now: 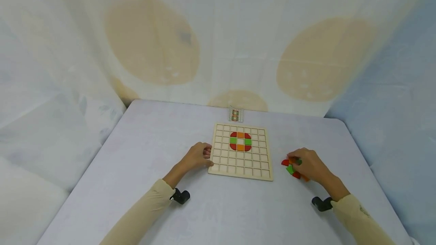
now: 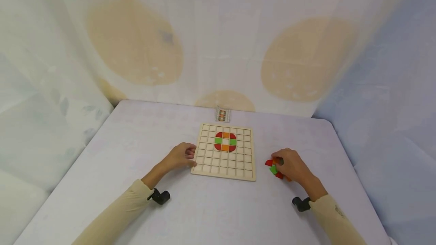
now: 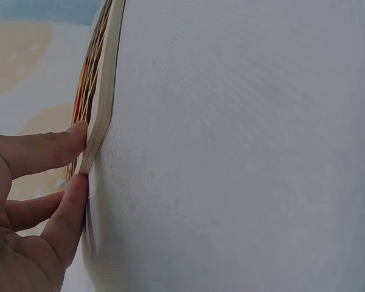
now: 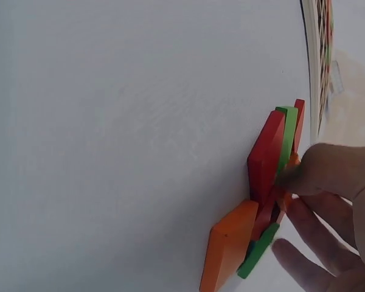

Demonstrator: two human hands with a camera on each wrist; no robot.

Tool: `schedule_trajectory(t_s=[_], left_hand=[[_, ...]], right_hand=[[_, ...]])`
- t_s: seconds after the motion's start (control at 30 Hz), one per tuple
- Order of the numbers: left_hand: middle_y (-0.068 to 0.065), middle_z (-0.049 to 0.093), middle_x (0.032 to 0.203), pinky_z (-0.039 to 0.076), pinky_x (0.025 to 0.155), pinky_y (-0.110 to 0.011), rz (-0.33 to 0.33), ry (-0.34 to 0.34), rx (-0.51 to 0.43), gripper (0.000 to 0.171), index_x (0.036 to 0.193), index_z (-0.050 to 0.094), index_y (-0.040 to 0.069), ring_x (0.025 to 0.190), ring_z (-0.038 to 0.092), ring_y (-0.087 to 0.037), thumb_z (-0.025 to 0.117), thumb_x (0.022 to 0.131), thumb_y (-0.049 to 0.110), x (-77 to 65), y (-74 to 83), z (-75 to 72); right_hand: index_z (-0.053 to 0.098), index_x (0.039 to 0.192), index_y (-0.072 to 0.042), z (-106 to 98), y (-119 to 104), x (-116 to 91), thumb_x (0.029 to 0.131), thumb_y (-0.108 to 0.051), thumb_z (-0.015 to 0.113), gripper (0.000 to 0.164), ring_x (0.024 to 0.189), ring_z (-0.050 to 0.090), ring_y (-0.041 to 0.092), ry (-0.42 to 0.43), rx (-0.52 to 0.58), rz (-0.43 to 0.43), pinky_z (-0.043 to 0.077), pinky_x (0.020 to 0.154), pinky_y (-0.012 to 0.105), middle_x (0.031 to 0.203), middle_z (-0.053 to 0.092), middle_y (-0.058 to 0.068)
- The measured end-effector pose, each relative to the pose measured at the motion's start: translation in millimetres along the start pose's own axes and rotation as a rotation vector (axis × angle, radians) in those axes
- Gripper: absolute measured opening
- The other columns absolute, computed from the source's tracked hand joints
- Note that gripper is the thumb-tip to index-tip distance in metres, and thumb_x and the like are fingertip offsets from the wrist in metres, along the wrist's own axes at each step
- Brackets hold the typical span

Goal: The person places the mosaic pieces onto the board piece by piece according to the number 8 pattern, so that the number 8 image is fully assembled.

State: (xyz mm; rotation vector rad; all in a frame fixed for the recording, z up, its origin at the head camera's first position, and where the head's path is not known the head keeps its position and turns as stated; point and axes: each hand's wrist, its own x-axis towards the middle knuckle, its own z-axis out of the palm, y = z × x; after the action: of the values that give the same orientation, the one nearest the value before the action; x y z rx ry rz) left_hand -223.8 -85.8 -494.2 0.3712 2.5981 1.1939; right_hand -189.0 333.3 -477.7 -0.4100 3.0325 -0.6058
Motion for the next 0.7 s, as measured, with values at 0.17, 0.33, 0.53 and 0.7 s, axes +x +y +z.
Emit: schedule_trajectory(t_s=[0.17, 0.33, 0.53, 0.7], left_hand=[[-0.005, 0.056, 0.101, 0.052, 0.080, -0.025, 0.005, 0.003, -0.006, 0.063, 0.126, 0.056, -0.005, 0.091, 0.056, -0.015, 0.086, 0.072, 0.007, -0.7, -0.1, -0.2], [-0.004, 0.055, 0.100, 0.051, 0.080, -0.026, 0.000, 0.003, 0.012, 0.063, 0.126, 0.056, -0.004, 0.090, 0.055, -0.015, 0.086, 0.072, 0.009, 0.2, -0.4, 0.4], [-0.004, 0.056, 0.100, 0.051, 0.080, -0.027, 0.004, 0.007, 0.006, 0.064, 0.126, 0.057, -0.005, 0.089, 0.055, -0.016, 0.087, 0.070, 0.008, 0.3, -1.1, 0.2], [-0.005, 0.056, 0.099, 0.051, 0.079, -0.028, 0.004, 0.004, 0.003, 0.064, 0.125, 0.057, -0.005, 0.089, 0.055, -0.016, 0.088, 0.070, 0.008, -0.5, 0.1, 0.0]], right_hand=[[0.068, 0.117, 0.002, 0, -3, 3, 0.080, -0.002, 0.075, 0.037, 0.098, 0.060, 0.031, 0.060, 0.013, -0.046, 0.054, 0.085, 0.050, 0.110, 0.067, 0.016], [0.070, 0.114, 0.003, 1, -7, 8, 0.078, 0.001, 0.076, 0.036, 0.095, 0.063, 0.031, 0.148, 0.038, -0.157, 0.055, 0.081, 0.049, 0.107, 0.069, 0.015], [0.070, 0.114, 0.002, 8, -18, 22, 0.079, -0.004, 0.079, 0.037, 0.088, 0.064, 0.025, 0.144, 0.075, -0.204, 0.057, 0.073, 0.043, 0.103, 0.069, 0.009], [0.070, 0.113, 0.002, 17, -34, 36, 0.079, -0.005, 0.079, 0.036, 0.091, 0.067, 0.024, 0.132, 0.100, -0.266, 0.057, 0.078, 0.042, 0.103, 0.070, 0.009]])
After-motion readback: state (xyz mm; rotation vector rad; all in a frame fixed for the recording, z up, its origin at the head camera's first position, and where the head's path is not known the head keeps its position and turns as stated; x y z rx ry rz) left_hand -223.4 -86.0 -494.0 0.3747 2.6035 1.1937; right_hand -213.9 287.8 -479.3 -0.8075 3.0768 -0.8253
